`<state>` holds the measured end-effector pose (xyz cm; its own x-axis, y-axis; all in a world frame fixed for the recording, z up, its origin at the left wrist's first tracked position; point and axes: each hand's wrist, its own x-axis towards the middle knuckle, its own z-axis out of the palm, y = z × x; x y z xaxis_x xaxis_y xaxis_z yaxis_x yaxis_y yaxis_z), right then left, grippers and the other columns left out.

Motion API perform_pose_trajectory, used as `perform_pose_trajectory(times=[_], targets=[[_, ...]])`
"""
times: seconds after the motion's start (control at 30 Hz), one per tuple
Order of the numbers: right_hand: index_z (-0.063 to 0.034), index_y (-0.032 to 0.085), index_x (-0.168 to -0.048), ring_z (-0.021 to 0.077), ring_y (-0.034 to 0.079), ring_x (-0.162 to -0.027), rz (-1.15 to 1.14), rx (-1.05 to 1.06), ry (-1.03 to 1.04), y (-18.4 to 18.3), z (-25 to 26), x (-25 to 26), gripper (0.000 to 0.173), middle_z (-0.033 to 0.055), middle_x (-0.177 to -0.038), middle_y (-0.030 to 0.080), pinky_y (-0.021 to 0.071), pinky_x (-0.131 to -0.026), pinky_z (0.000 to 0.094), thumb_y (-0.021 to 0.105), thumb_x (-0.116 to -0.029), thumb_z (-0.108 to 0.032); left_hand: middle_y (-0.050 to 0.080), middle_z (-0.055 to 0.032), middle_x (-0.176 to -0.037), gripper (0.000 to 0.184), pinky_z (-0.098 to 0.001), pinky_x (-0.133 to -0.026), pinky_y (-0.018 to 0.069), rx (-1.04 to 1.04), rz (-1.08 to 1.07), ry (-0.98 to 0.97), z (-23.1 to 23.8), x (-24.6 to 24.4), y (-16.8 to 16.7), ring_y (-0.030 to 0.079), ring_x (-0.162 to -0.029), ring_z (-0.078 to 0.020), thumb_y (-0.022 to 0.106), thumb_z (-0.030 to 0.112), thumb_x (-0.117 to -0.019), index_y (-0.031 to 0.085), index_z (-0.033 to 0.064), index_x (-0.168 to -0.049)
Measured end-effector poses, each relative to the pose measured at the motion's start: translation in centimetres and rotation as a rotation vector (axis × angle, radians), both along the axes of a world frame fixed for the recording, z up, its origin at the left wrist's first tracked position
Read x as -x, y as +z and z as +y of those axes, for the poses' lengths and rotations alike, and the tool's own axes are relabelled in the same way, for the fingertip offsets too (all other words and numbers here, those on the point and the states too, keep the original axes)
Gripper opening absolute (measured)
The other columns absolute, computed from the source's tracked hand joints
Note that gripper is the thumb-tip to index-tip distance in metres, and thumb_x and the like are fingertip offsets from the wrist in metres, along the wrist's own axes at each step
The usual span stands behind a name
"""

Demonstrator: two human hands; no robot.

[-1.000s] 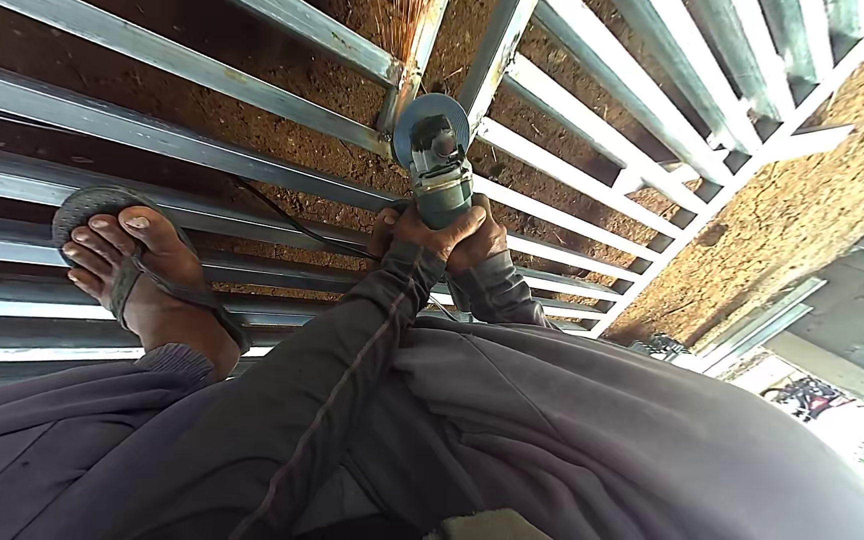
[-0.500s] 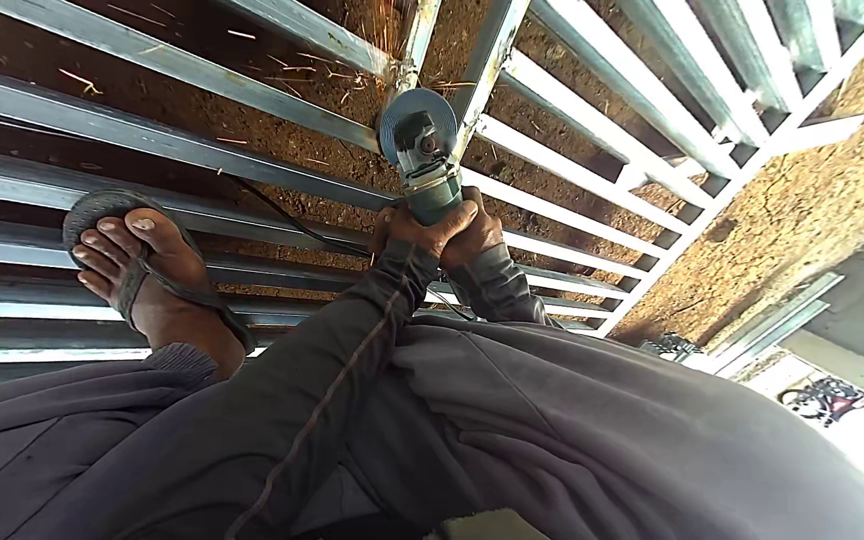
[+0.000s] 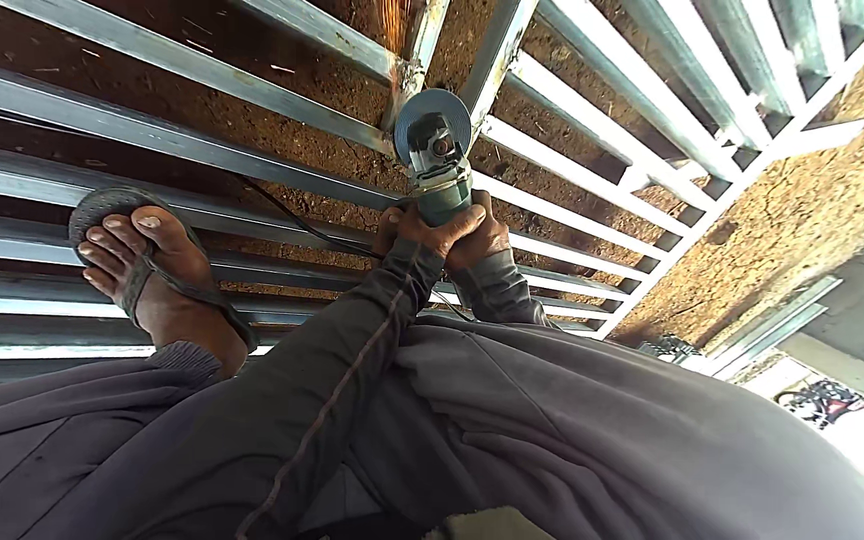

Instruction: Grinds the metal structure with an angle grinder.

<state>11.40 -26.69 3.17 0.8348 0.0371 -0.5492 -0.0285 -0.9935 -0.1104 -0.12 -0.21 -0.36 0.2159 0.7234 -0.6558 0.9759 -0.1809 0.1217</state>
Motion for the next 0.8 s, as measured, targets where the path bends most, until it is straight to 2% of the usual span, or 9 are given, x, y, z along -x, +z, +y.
perform_pose_trajectory(times=[0.07,0.27,0.47,0.6,0.8], targets=[[-0.0048,0.057,-0.134,0.0348,0.075,-0.085,0.002,-0.003,-0.006,0.04,-0.04,0.00,0.067,0.0145,-0.093,0.075,0.0576,-0.072,0.0584,0.078,-0.0788,-0.036,0.016,-0.0284,-0.167,0.090,-0.0502,-0.127,-0.0078,-0.003,0.010,0.004,0.02,-0.05,-0.03,0.007,-0.159,-0.0374,0.008,0.064,-0.1039,0.024,-0.0058,-0.158],[-0.0084,0.054,-0.139,0.0367,0.074,-0.084,0.063,0.045,0.013,0.49,0.39,-0.33,0.071,0.0149,-0.091,0.075,0.0567,-0.071,0.0601,0.078,-0.0776,-0.035,0.016,-0.0310,-0.166,0.091,-0.0508,-0.126,-0.0088,-0.017,-0.012,0.004,-0.23,-0.04,0.04,0.006,-0.158,-0.0390,0.007,0.064,-0.1039,0.023,-0.0074,-0.158],[-0.0075,0.054,-0.139,0.0363,0.075,-0.086,0.056,0.066,0.005,0.51,0.09,-0.29,0.072,0.0151,-0.094,0.075,0.0572,-0.072,0.0593,0.078,-0.0773,-0.035,0.021,-0.0324,-0.164,0.084,-0.0519,-0.126,-0.0063,-0.044,-0.050,0.015,-0.62,-0.16,0.16,0.012,-0.158,-0.0396,0.017,0.058,-0.1070,0.026,-0.0106,-0.156],[-0.0066,0.052,-0.141,0.0374,0.074,-0.088,0.103,0.054,0.029,0.72,0.61,-0.70,0.074,0.0162,-0.097,0.075,0.0572,-0.074,0.0594,0.079,-0.0775,-0.034,0.019,-0.0320,-0.165,0.084,-0.0516,-0.126,-0.0076,-0.044,-0.062,0.049,-0.57,-0.20,0.11,0.011,-0.158,-0.0390,0.018,0.057,-0.1069,0.026,-0.0107,-0.156],[-0.0072,0.054,-0.137,0.0356,0.074,-0.085,0.037,0.037,-0.010,0.55,0.34,-0.42,0.069,0.0149,-0.092,0.075,0.0572,-0.073,0.0583,0.079,-0.0778,-0.034,0.016,-0.0313,-0.166,0.085,-0.0502,-0.126,-0.0094,-0.035,-0.039,0.060,-0.44,-0.22,-0.02,0.008,-0.158,-0.0382,0.015,0.058,-0.1063,0.022,-0.0103,-0.157]])
